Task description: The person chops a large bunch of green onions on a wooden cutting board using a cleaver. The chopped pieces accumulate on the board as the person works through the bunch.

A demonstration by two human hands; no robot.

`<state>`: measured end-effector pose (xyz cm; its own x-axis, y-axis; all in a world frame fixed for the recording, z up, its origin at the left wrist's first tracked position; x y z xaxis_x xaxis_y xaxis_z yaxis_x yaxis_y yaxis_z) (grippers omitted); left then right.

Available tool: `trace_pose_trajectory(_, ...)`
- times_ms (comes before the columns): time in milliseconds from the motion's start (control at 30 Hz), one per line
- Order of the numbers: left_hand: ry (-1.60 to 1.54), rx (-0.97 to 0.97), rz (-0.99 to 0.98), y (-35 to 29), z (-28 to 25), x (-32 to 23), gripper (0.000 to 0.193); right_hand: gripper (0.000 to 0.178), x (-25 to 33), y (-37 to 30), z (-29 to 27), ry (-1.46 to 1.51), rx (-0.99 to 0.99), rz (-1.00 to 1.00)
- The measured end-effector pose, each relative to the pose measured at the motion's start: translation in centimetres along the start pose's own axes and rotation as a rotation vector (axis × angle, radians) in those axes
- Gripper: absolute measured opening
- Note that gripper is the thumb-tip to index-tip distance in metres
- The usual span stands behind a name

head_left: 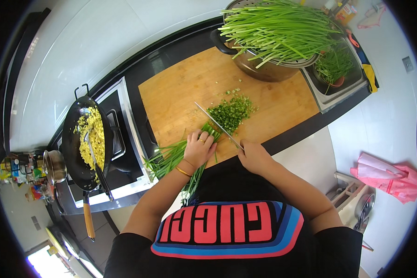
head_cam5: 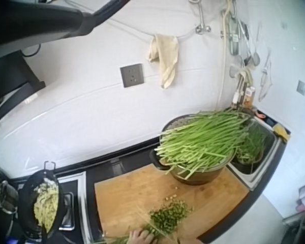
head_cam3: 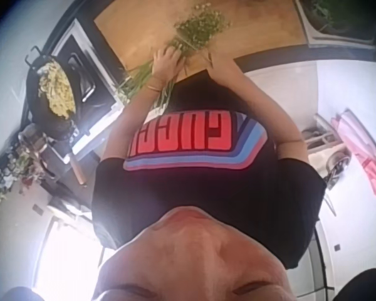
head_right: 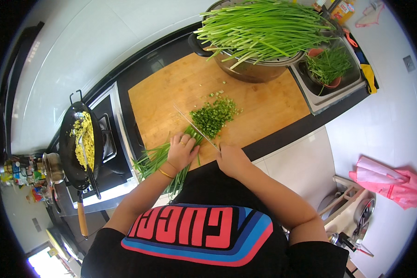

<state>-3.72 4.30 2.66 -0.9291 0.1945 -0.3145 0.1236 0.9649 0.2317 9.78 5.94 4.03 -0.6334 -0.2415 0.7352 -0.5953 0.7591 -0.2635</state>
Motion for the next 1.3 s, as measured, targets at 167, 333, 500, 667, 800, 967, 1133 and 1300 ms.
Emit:
trace_pose_trajectory(167, 0.024, -0.017, -0.001, -0.1, 0.2, 0.1, 0.019, 0.017, 0.8, -0.5, 0.6, -0.026, 0.055, 0.006)
trace_pose_trajectory(333, 0.02, 0.004, 0.003, -0.1, 0.3, 0.1, 0.021, 0.017, 0.5, -0.7, 1.1, -0.087, 0.113, 0.04)
trace_pose_trajectory(500, 0.029, 0.016, 0.013, -0.1, 0.6, 0.2, 0.024, 0.018, 0.7, -0.7, 1.5, -0.126, 0.143, 0.093)
trace_pose_trajectory(667, 0.033, 0.025, 0.023, -0.1, 0.8, 0.1, 0.024, 0.018, 0.4, -0.3, 2.3, -0.101, 0.19, 0.151)
trace_pose_trajectory(800, 0.013, 0.048, 0.018, 0.1, 0.6, 0.1, 0.025, 0.02, 0.0, 0.5, 3.0, -0.075, 0.194, 0.152)
trace_pose_trajectory(967, 0.014, 0.057, 0.024, 0.3, 0.4, 0.0, 0.026, 0.019, 0.2, 3.0, 3.5, -0.043, 0.107, 0.078)
trace_pose_trajectory(1133, 0.01, 0.067, 0.012, 0.3, 0.9, 0.3, 0.025, 0.019, -0.7, 2.3, 3.2, -0.035, 0.124, 0.088)
trace_pose_trajectory(1300, 0.004, 0.073, 0.002, 0.4, 0.8, 0.2, 0.025, 0.018, -0.9, 0.9, 3.1, -0.036, 0.229, 0.14)
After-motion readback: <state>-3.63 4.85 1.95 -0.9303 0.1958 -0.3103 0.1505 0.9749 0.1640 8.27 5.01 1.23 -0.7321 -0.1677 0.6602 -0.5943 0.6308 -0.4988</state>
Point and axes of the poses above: each hand's wrist, its own y-axis towards the middle knuckle, its own z-axis out of the palm, x = y × z, the point moved 10 cm from there along y, towards the middle knuckle, and after that the axes turned 15 degrees about -z, right-handed, at the moved point
